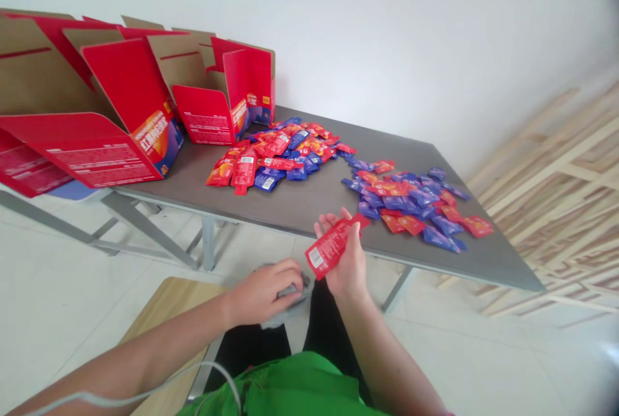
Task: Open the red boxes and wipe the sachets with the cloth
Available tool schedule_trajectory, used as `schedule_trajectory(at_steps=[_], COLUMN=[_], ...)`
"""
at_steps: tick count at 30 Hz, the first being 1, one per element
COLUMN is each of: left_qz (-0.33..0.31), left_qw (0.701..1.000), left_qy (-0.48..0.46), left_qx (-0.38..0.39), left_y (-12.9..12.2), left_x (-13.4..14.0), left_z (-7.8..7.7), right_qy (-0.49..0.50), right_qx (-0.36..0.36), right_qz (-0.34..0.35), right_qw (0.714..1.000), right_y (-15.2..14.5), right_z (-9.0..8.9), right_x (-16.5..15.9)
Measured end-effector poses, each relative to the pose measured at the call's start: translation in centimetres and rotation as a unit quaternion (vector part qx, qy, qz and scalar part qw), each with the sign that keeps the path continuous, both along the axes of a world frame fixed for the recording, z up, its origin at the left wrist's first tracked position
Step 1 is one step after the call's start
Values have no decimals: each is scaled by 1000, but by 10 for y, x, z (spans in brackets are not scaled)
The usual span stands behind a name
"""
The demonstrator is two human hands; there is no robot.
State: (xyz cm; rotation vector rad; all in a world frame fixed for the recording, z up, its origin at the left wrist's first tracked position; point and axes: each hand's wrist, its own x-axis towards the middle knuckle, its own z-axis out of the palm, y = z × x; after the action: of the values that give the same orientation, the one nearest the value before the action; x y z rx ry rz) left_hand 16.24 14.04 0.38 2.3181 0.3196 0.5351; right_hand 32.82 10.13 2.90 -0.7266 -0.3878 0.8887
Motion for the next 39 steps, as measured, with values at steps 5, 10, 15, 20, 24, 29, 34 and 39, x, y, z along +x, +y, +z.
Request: schedule_trajectory(at_steps=[5,10,15,20,24,29,34,39], left_qz=[206,314,313,329,343,370,383,385], left_qw=[978,949,949,943,939,929,924,923], left_qy=[-22,-39,-40,-42,-33,-9,6,-8], left_qx=[13,14,17,20,13,-8,-11,-12], left_y=[20,32,31,30,34,40,46,52], left_x=[-32,-52,-54,-60,-70,-75,-75,-74], left_z=[-18,-29,-31,-35,-40,-40,-40,-44], right_qy=[-170,-520,-666,-708,-774,-809,-802,-804], right_qx=[-24,-185,-460,-481,-432,-407,-431,-445], right_qz=[-116,-244,-154,-132,-78,20,109,88], right_qw=[978,797,567,501,456,424,399,384], right_y=[1,45,92,120,161,220,231,199], right_z=[0,26,22,2,4,6,2,19], right_x=[72,192,259,257,257,268,282,293])
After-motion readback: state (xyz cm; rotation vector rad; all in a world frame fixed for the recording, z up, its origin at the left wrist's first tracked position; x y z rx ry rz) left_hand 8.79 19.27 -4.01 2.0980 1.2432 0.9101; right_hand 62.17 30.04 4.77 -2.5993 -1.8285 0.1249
